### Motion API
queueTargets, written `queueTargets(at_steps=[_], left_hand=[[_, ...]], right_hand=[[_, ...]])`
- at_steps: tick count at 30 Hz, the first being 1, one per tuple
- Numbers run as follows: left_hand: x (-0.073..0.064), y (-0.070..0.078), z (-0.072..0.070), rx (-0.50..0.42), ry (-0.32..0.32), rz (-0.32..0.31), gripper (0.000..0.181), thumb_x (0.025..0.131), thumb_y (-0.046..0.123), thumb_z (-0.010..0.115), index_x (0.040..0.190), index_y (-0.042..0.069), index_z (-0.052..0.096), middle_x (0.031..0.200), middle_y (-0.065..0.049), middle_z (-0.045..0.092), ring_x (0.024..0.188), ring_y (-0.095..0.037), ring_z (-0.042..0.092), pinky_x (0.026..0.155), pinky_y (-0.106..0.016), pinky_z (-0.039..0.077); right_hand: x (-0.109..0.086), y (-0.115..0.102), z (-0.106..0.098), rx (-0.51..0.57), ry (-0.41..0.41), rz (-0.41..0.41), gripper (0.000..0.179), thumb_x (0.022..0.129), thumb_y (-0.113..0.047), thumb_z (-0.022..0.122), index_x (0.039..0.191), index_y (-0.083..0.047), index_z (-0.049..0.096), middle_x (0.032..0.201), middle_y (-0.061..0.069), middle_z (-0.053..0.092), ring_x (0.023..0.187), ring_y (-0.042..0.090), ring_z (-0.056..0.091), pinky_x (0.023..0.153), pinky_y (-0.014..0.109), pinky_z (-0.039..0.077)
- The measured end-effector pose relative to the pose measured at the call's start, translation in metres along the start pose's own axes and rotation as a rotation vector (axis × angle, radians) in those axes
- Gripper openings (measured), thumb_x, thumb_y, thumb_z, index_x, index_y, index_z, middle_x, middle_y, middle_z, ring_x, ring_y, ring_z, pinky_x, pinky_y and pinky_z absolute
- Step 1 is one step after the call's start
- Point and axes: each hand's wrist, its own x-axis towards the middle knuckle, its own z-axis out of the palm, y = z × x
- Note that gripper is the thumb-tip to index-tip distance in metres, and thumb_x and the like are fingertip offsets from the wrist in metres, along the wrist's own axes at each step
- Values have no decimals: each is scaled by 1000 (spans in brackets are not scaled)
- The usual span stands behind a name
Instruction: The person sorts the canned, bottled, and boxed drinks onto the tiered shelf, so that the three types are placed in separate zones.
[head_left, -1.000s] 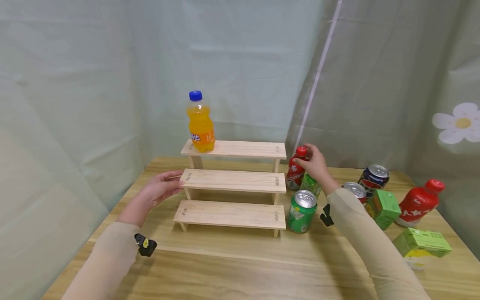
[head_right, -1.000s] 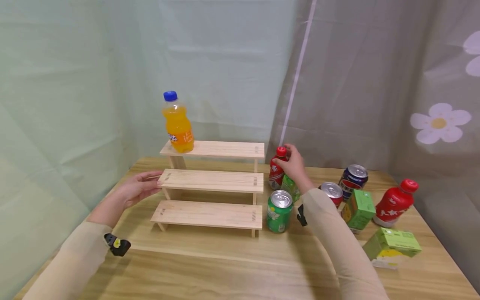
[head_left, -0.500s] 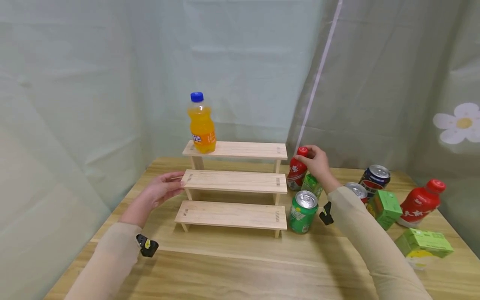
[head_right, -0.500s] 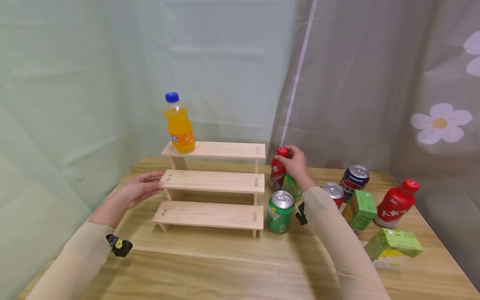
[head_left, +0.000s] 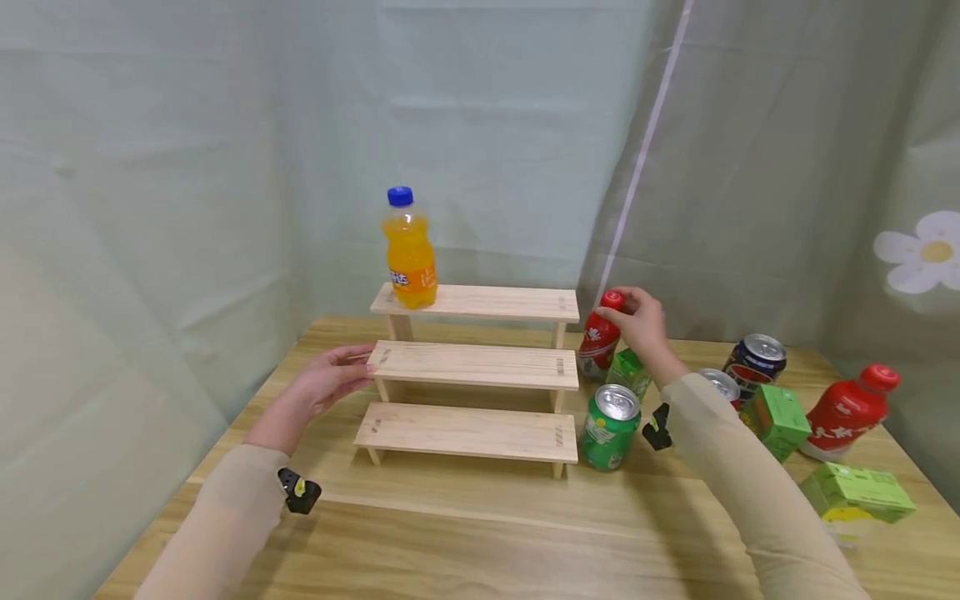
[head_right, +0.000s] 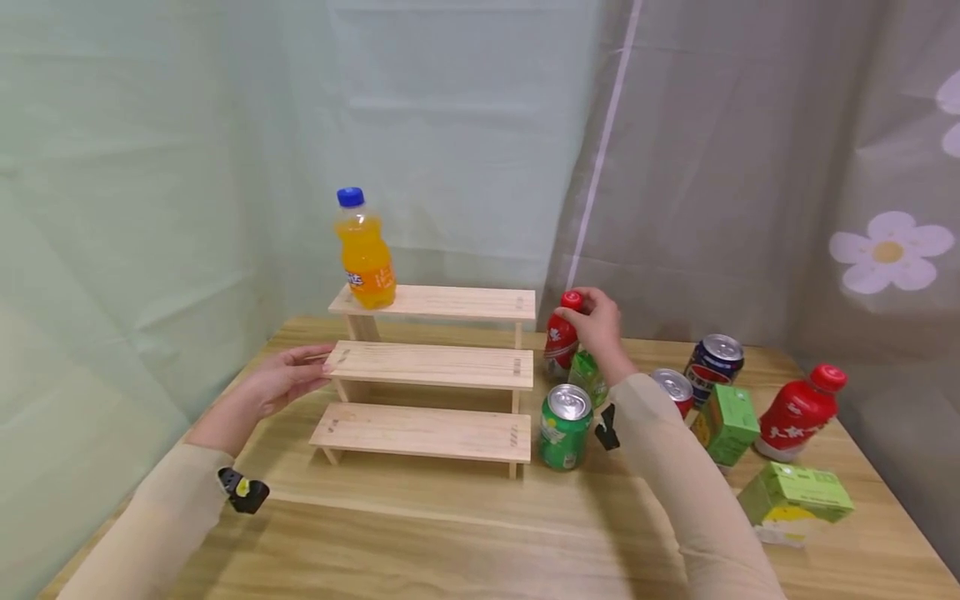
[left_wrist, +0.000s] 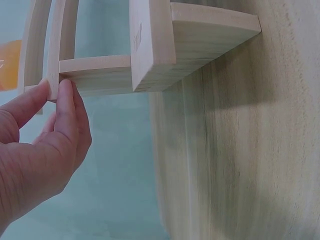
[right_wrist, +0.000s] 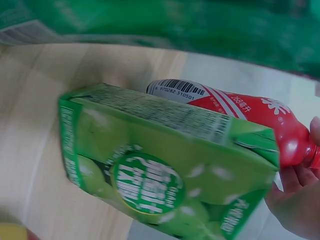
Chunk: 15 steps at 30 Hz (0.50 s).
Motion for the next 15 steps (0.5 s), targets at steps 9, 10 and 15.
queueTargets(at_steps=[9,10,15], left_hand=[[2,1,-2,0,-3,-1,59,96,-2,49,146,-10,20,147,-35,22,85,4,59,89,-17,53],[3,1,-2,1,-6,-2,59,96,-2,49,146,-10,20,147,-35,22,85,4,59,90,-18,53],[6,2,-1,-19,-12,-5,60,95,-2,50,146,-9,20,148,-33,21,86,3,59,90,-18,53]], right_hand=[[2,-32,-7,47,49,-77,47,90,-11,66,132,-1,50,129,21,56,117,32,53,101,46,49],[2,-36,-8,46,56,-85,46,90,-10,65,132,0,50,129,21,56,117,31,53,101,46,49],[6,-56,-15,28,79,-130,46,92,-11,63,134,0,48,129,21,56,115,30,54,101,46,49]])
